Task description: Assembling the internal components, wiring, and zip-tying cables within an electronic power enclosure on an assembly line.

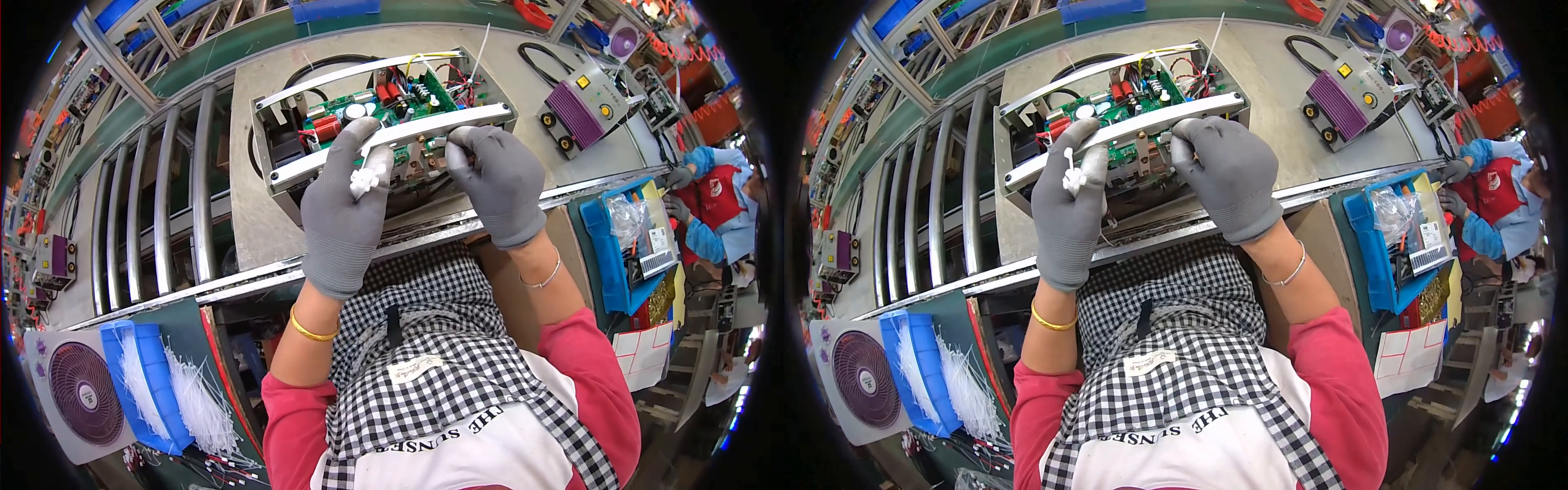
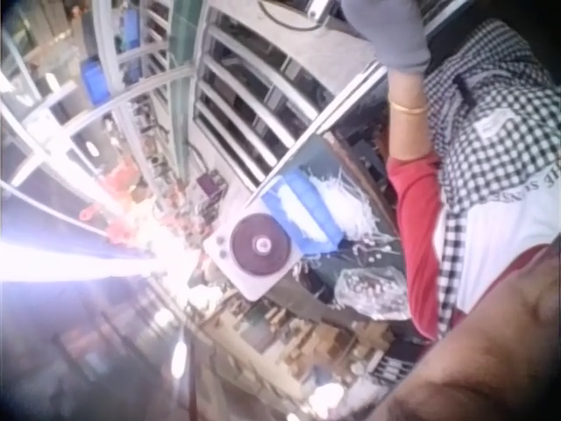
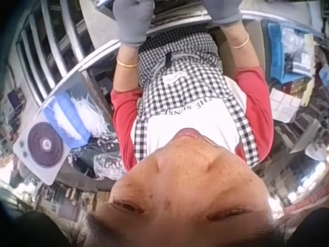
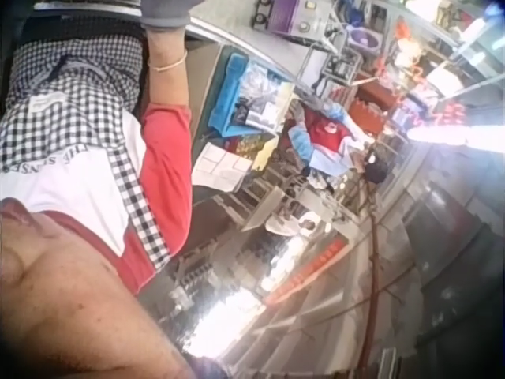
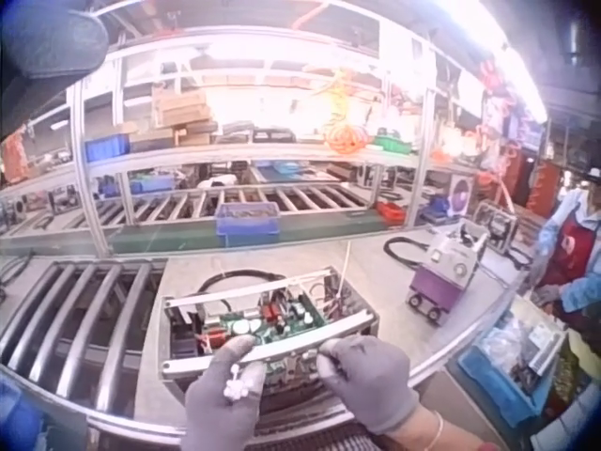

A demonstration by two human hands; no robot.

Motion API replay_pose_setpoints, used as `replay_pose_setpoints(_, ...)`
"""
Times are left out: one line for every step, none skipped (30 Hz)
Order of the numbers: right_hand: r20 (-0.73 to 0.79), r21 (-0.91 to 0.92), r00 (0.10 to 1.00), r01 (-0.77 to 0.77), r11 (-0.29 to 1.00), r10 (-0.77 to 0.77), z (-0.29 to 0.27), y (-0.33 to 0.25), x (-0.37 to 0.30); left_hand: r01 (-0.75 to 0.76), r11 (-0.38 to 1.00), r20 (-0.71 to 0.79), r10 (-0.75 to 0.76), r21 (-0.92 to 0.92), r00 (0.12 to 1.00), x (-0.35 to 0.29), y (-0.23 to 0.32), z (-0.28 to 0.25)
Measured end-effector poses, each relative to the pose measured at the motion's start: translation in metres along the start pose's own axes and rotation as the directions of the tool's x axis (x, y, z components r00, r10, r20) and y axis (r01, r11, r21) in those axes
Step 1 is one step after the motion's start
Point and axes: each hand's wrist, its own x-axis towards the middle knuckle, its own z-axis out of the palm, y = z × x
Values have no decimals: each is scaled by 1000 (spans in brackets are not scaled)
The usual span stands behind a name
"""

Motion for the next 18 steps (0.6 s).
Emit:
replay_pose_setpoints(-2,-26,1000,29,999,-29,-1,0,1,1,1000,0,-1,-7,1000,1,-1,1)
replay_pose_setpoints(1,-32,1000,31,999,-31,0,-1,0,-44,999,-23,44,10,999,2,-2,2)
replay_pose_setpoints(-18,-30,999,28,999,-29,1,-1,-1,-87,996,-46,89,27,995,3,-3,3)
replay_pose_setpoints(-36,-24,999,27,999,-28,3,-1,-1,-85,996,-48,86,24,995,2,-2,3)
replay_pose_setpoints(-33,-26,999,30,999,-31,4,-2,-3,-67,998,-44,68,21,997,2,0,3)
replay_pose_setpoints(-37,-44,999,17,999,-18,4,-4,-4,-49,999,-39,50,19,998,1,0,3)
replay_pose_setpoints(-42,-64,999,3,998,-6,5,-4,-5,-48,999,-41,48,15,998,1,-1,3)
replay_pose_setpoints(-39,-67,999,5,998,-8,6,-4,-6,-83,996,-57,84,14,995,1,-2,3)
replay_pose_setpoints(-56,-65,998,17,998,-21,7,-4,-6,-118,993,-74,119,14,990,1,-3,4)
replay_pose_setpoints(-73,-63,997,29,998,-33,8,-4,-7,-116,993,-75,116,12,990,1,-4,5)
replay_pose_setpoints(-70,-63,997,30,998,-35,8,-6,-7,-113,993,-79,114,17,990,1,-5,5)
replay_pose_setpoints(-62,-52,998,-2,999,-1,7,-8,-7,-110,994,-83,111,23,990,1,-6,6)
replay_pose_setpoints(-55,-41,998,-34,999,32,7,-10,-7,-107,994,-86,109,23,990,1,-6,6)
replay_pose_setpoints(-52,-40,998,-32,999,30,8,-9,-8,-101,995,-81,101,6,992,1,-6,6)
replay_pose_setpoints(-55,-30,998,-23,999,21,9,-8,-8,-94,995,-76,93,-12,993,1,-7,6)
replay_pose_setpoints(-59,-20,998,-14,1000,12,10,-7,-9,-92,996,-78,91,-10,993,0,-6,6)
replay_pose_setpoints(-57,-17,998,-12,1000,11,10,-6,-9,-72,997,-67,71,-5,995,0,-3,5)
replay_pose_setpoints(-61,-19,998,9,1000,-10,10,-4,-10,-51,999,-57,51,1,997,0,-2,5)
